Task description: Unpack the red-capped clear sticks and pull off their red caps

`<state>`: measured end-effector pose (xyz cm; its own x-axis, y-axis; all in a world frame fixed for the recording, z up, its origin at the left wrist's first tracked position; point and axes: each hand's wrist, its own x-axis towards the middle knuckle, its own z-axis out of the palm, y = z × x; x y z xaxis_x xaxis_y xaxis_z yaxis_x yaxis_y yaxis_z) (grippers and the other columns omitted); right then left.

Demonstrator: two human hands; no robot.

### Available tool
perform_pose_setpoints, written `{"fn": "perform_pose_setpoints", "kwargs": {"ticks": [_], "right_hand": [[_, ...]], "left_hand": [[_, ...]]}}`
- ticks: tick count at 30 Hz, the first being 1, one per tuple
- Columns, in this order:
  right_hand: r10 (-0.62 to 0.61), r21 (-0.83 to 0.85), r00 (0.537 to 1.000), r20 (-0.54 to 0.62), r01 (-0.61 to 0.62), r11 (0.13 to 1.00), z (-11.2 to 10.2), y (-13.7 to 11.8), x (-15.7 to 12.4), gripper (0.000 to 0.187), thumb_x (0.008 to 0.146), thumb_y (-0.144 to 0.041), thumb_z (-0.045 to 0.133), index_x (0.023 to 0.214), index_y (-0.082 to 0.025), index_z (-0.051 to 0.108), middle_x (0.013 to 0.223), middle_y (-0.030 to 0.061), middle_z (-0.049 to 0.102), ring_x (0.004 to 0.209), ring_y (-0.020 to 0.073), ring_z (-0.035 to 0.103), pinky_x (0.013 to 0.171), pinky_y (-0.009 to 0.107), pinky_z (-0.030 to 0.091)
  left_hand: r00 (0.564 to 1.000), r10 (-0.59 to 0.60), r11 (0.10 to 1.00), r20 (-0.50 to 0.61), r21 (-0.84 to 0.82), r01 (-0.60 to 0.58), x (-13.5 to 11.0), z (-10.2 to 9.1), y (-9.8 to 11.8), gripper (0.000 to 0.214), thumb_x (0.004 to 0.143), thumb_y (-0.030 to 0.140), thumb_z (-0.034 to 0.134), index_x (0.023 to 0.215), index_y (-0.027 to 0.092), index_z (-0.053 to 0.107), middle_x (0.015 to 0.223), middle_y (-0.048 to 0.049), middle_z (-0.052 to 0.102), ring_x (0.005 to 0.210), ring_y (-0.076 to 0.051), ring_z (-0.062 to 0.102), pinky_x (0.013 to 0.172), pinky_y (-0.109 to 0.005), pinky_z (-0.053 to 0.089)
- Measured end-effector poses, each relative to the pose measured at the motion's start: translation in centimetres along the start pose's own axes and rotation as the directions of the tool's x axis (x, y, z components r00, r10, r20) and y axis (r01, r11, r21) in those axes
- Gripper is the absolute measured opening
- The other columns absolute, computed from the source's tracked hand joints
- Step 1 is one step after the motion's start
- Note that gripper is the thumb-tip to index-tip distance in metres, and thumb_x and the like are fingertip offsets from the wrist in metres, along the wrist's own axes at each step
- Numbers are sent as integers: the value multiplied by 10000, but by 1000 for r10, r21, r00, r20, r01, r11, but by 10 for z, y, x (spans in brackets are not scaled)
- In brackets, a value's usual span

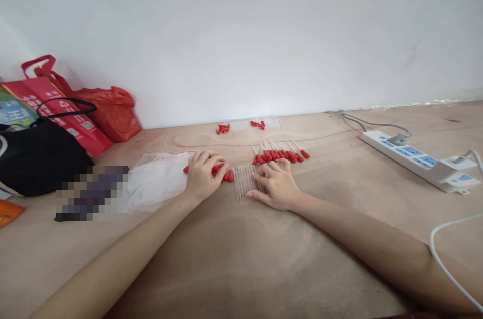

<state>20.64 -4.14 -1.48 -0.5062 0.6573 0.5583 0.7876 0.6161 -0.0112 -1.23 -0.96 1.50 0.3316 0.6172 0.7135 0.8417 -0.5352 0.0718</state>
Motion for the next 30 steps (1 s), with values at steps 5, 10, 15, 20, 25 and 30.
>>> {"fn": "perform_pose_setpoints", "kwargs": {"ticks": [5, 10, 15, 20, 25, 30], "right_hand": [[6, -7, 997, -83, -6, 1000, -4, 1, -4, 410, 825, -516, 402, 1016, -215, 605, 812, 34, 568, 794, 160, 448, 826, 403, 184], [94, -27, 955, -281, -106, 994, -13, 12, -16, 276, 824, -413, 459, 889, -236, 660, 746, 19, 575, 737, 145, 458, 846, 388, 196], [112, -44, 928, -354, -137, 990, -17, 25, -20, 201, 804, -344, 499, 810, -238, 669, 704, 16, 579, 703, 142, 452, 828, 382, 216], [119, -21, 927, -357, -136, 991, -13, 24, -18, 182, 803, -316, 500, 797, -237, 664, 683, 7, 569, 694, 135, 452, 845, 394, 213], [98, 48, 941, -323, -87, 995, -9, 24, -18, 185, 802, -293, 492, 846, -220, 656, 748, 23, 575, 722, 143, 466, 798, 363, 280], [-5, 87, 956, -293, 32, 996, -11, 19, -16, 406, 814, -344, 470, 1174, -158, 506, 1060, 104, 552, 942, 191, 486, 803, 338, 349]], "left_hand": [[966, -86, 995, 246, -21, 94, 37, 29, 24, 148, 735, 344, 566, 762, 214, 629, 874, -41, 597, 937, -238, 500, 834, -411, 336], [880, -131, 981, 457, -70, 183, 57, 56, 44, 339, 653, 537, 587, 737, 208, 600, 854, -35, 602, 917, -258, 512, 805, -429, 331], [857, -121, 977, 500, -92, 191, 58, 64, 49, 320, 639, 515, 619, 676, 199, 584, 831, -18, 617, 879, -242, 533, 806, -411, 318], [915, -187, 970, 356, -78, 229, 53, 43, 41, 206, 712, 394, 584, 696, 188, 575, 836, -21, 633, 894, -236, 541, 823, -427, 303], [994, -105, 991, 44, -77, 108, 22, -3, 18, 153, 778, 333, 528, 761, 188, 570, 786, -21, 621, 808, -206, 559, 788, -405, 326], [979, 167, 946, -118, -261, -193, -20, -20, 11, 59, 782, 267, 564, 800, 211, 554, 734, 2, 628, 722, -161, 570, 730, -348, 372]]}}
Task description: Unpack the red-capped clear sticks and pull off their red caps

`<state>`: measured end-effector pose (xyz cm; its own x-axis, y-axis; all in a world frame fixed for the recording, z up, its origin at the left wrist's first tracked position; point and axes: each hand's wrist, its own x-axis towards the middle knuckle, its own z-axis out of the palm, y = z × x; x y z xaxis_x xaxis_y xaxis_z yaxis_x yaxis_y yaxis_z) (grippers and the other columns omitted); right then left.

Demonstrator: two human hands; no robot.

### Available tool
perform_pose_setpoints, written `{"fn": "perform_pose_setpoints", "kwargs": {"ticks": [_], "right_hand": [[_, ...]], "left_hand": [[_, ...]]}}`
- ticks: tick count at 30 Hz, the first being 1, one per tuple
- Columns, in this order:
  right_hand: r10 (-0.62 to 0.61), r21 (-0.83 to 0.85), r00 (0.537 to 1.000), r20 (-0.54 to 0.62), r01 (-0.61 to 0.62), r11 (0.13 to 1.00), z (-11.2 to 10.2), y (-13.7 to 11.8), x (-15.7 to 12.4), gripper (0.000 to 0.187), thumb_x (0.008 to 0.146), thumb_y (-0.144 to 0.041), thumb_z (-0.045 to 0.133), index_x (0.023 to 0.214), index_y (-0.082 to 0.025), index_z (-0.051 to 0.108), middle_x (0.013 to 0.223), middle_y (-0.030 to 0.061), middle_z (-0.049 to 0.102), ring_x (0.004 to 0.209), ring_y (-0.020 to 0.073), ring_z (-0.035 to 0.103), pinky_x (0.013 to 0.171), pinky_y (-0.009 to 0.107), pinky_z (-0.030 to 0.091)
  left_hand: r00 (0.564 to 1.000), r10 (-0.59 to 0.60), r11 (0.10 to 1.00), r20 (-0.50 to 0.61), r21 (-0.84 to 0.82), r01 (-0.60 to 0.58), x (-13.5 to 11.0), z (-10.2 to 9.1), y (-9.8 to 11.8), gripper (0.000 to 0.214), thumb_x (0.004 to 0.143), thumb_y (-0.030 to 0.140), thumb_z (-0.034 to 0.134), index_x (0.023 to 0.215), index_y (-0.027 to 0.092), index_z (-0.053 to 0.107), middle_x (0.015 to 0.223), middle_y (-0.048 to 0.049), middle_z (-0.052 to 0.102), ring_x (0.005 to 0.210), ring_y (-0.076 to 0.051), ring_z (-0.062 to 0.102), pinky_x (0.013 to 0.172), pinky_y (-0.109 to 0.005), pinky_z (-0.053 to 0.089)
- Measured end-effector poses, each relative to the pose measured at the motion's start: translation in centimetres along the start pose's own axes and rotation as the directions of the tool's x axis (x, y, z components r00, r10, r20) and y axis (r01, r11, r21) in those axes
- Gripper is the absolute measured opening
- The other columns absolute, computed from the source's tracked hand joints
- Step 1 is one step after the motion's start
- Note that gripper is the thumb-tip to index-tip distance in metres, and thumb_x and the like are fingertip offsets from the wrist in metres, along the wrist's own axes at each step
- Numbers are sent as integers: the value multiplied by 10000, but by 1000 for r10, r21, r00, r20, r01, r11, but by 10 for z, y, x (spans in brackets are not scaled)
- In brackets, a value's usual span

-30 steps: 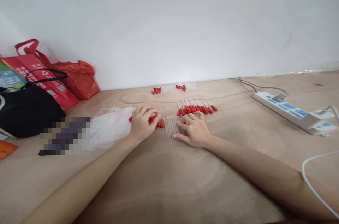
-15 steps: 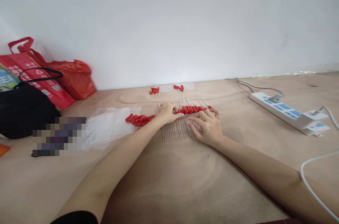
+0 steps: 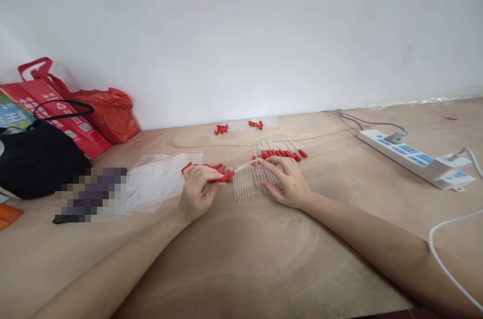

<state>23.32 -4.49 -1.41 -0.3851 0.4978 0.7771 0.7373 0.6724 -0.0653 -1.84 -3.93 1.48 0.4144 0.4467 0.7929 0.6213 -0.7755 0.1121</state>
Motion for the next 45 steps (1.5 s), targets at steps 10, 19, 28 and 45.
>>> {"fn": "perform_pose_setpoints", "kwargs": {"ticks": [10, 19, 28, 45], "right_hand": [[-207, 23, 978, -28, 207, 978, 6, -4, 0, 167, 834, -300, 502, 943, -266, 623, 684, -49, 651, 809, 125, 539, 980, 430, 142], [-184, 3, 983, 26, 184, 983, 7, -12, 0, 180, 836, -290, 473, 876, -245, 643, 599, -34, 585, 705, 113, 479, 945, 421, 175], [-226, 73, 973, 45, 222, 972, 5, -13, 0, 158, 827, -273, 475, 802, -239, 626, 544, -52, 574, 701, 116, 473, 942, 443, 143], [97, -25, 993, -60, -99, 995, 13, -10, 0, 146, 786, -221, 508, 770, -231, 652, 589, -26, 622, 643, 113, 487, 874, 383, 213]], "left_hand": [[976, 199, 974, 88, -125, -187, -9, 14, 9, 132, 833, 149, 470, 798, 229, 569, 754, 27, 668, 739, -120, 574, 824, -351, 323], [961, 37, 999, 276, -36, -29, -6, 23, 15, 151, 826, 337, 507, 853, 239, 617, 889, 8, 675, 896, -167, 557, 914, -386, 238], [966, 77, 996, 248, -63, -63, -9, 18, 19, 182, 835, 268, 498, 685, 201, 576, 696, 30, 641, 791, -142, 571, 896, -384, 226], [988, -153, 988, -4, 4, 153, -15, 14, -5, 213, 852, 215, 438, 1001, 196, 589, 868, -49, 512, 803, -136, 531, 705, -269, 459]]}}
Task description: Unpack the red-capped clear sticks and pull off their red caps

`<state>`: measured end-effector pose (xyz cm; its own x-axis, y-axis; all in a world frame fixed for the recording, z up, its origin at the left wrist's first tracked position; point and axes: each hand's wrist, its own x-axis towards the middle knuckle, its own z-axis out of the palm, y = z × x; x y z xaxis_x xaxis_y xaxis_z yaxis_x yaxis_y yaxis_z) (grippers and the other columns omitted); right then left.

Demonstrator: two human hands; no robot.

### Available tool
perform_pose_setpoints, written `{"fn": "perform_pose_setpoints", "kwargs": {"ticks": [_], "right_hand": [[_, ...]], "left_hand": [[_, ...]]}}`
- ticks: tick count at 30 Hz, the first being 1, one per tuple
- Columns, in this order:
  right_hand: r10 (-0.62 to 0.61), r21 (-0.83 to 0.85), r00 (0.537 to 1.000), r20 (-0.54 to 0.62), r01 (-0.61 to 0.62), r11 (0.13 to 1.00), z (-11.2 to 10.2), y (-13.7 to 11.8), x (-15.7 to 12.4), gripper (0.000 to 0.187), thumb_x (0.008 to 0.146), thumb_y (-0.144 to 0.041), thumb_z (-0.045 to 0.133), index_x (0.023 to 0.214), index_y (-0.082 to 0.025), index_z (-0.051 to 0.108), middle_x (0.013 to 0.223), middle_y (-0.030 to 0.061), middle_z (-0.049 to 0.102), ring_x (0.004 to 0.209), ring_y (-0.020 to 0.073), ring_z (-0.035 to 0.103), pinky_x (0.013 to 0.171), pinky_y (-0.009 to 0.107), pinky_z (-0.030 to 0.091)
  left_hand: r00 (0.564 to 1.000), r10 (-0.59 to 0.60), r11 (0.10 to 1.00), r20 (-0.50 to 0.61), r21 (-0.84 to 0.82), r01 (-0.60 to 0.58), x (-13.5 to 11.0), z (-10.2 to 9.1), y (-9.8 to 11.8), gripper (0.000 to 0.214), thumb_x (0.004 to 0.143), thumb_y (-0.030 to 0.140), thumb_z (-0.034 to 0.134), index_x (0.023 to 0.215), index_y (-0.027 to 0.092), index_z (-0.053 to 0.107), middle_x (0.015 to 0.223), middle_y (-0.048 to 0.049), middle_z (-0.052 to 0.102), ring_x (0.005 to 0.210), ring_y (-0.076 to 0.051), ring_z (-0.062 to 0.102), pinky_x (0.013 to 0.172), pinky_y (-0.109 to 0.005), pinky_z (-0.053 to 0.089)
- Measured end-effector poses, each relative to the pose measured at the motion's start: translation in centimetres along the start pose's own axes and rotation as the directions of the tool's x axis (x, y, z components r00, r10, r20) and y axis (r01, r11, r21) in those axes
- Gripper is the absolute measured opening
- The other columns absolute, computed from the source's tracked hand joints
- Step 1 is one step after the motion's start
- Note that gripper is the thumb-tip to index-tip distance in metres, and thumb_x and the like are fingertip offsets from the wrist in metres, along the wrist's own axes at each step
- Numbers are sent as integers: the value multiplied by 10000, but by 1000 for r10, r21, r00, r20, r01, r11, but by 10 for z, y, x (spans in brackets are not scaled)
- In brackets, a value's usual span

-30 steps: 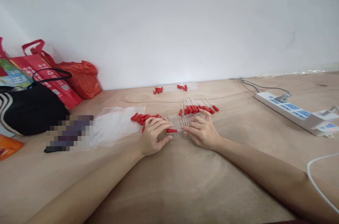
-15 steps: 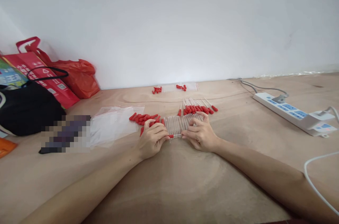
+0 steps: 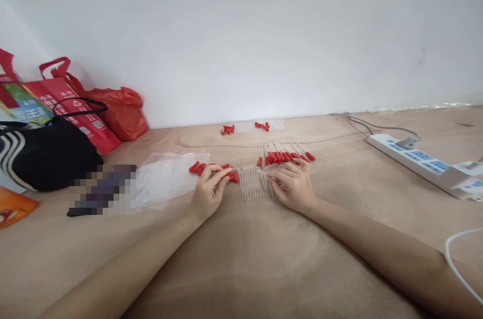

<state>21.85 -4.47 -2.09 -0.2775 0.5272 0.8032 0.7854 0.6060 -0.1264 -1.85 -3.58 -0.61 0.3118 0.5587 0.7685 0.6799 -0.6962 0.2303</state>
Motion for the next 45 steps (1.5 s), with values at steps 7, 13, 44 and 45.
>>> {"fn": "perform_pose_setpoints", "kwargs": {"ticks": [7, 13, 44, 45], "right_hand": [[0, -79, 994, 112, 9, 997, 9, 0, 3, 178, 796, -243, 484, 865, -225, 647, 696, 6, 640, 728, 144, 489, 851, 404, 194], [-33, -56, 970, 241, 47, 997, 5, -2, 6, 290, 803, -437, 475, 890, -217, 642, 763, 28, 628, 785, 168, 482, 850, 432, 178], [108, -120, 994, -15, -109, 987, -16, 26, 3, 270, 841, -332, 446, 710, -214, 650, 666, 7, 603, 711, 141, 480, 849, 382, 213], [110, -112, 994, -17, -111, 987, -16, 26, 3, 262, 840, -329, 450, 717, -215, 651, 669, 9, 602, 713, 143, 483, 848, 384, 218]], "left_hand": [[934, -356, 924, -17, 140, 355, 16, -13, -45, 299, 786, 295, 475, 1041, 162, 553, 824, -46, 586, 713, -163, 552, 669, -298, 467], [892, -449, 864, 45, 276, 421, 16, -20, -61, 309, 732, 365, 528, 980, 186, 572, 818, -36, 655, 758, -206, 574, 723, -337, 431], [727, -535, 835, 430, 402, 376, 105, 83, 4, 271, 603, 435, 618, 456, 207, 614, 511, -46, 589, 676, -250, 567, 717, -432, 379], [731, -551, 823, 404, 410, 394, 106, 77, 2, 274, 629, 430, 594, 475, 205, 620, 532, -50, 600, 695, -257, 567, 723, -439, 374]]}}
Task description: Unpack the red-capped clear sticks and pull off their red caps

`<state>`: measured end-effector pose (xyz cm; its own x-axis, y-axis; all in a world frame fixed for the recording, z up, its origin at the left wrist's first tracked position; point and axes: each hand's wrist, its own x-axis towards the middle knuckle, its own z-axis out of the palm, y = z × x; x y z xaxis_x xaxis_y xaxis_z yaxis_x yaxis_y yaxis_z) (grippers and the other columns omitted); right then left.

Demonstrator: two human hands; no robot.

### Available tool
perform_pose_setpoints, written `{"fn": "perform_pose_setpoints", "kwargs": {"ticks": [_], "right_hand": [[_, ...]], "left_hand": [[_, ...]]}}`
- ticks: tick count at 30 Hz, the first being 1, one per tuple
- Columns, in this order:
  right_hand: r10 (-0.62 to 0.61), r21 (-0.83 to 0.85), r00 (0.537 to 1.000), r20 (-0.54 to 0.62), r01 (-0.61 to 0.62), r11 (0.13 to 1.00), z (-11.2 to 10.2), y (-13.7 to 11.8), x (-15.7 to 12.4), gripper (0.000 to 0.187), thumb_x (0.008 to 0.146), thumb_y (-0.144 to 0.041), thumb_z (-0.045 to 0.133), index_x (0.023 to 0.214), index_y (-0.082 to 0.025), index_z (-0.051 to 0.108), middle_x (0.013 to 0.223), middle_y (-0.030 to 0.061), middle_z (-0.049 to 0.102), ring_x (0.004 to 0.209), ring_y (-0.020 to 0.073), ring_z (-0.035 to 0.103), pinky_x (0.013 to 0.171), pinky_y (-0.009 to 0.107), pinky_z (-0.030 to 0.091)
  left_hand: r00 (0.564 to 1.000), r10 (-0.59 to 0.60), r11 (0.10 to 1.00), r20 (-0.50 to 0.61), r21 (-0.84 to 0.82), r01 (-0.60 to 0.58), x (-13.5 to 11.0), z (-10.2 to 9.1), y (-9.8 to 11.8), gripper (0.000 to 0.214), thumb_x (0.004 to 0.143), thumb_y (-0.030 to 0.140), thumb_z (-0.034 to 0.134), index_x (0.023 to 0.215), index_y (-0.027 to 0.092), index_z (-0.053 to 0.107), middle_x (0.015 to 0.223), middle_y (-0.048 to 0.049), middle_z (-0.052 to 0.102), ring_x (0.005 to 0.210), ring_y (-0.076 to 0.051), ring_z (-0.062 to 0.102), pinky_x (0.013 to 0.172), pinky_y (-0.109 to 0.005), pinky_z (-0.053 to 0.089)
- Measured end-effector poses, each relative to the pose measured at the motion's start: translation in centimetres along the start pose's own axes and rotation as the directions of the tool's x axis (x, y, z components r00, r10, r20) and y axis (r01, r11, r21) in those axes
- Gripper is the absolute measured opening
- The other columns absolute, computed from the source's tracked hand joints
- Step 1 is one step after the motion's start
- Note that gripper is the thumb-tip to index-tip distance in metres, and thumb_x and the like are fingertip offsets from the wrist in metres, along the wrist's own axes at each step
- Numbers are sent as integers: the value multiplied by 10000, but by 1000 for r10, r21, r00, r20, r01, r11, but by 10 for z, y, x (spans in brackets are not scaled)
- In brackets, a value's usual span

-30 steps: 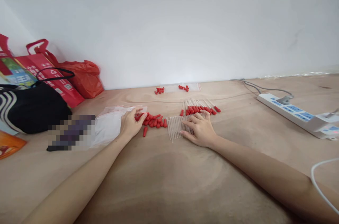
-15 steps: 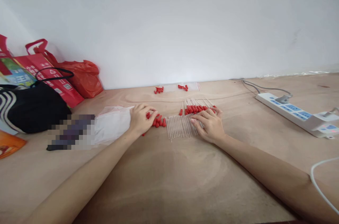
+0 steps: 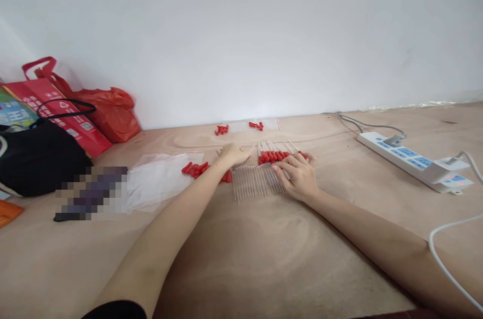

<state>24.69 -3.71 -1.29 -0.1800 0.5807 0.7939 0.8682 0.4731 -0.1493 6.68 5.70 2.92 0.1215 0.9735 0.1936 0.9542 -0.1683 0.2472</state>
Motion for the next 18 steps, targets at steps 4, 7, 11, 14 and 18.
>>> {"fn": "perform_pose_setpoints", "kwargs": {"ticks": [4, 7, 11, 14, 18], "right_hand": [[-15, 59, 1000, -6, 16, 998, 3, 1, -2, 226, 826, -327, 463, 900, -206, 639, 787, 43, 600, 784, 164, 510, 826, 370, 279], [-90, 94, 996, 8, 89, 992, 4, -2, -4, 395, 807, -370, 477, 1151, -183, 526, 1044, 106, 546, 924, 200, 505, 814, 366, 335], [-273, 88, 959, 78, 266, 960, 0, -12, -4, 523, 788, -439, 496, 1258, -221, 426, 1227, 107, 474, 1091, 243, 440, 924, 440, 274], [-372, 113, 920, 123, 360, 926, -1, -20, -4, 434, 801, -432, 498, 1200, -262, 483, 1129, 45, 580, 1111, 227, 441, 988, 481, 153], [-389, 162, 919, 67, 375, 913, 3, -23, -5, 293, 827, -360, 501, 1106, -289, 551, 851, -24, 681, 1001, 171, 520, 1002, 468, 97]], "left_hand": [[963, 74, 997, -259, 17, -72, -27, -21, -23, 194, 664, 342, 568, 556, 188, 614, 803, -77, 641, 912, -305, 520, 771, -470, 333], [821, 334, 938, -462, 83, -335, -66, -27, -40, 123, 698, 292, 560, 643, 188, 598, 855, -49, 632, 868, -234, 537, 813, -440, 294], [666, 563, 813, -490, 182, -553, -108, -22, -51, 103, 733, 269, 558, 654, 209, 586, 780, -7, 653, 788, -183, 556, 824, -404, 267], [599, 630, 755, -495, 209, -621, -119, -15, -49, 70, 736, 253, 559, 679, 219, 581, 753, 11, 661, 770, -171, 563, 806, -385, 279], [565, 669, 714, -483, 204, -670, -118, -10, -43, 58, 746, 232, 554, 693, 213, 568, 749, 19, 664, 770, -163, 574, 808, -379, 289]]}}
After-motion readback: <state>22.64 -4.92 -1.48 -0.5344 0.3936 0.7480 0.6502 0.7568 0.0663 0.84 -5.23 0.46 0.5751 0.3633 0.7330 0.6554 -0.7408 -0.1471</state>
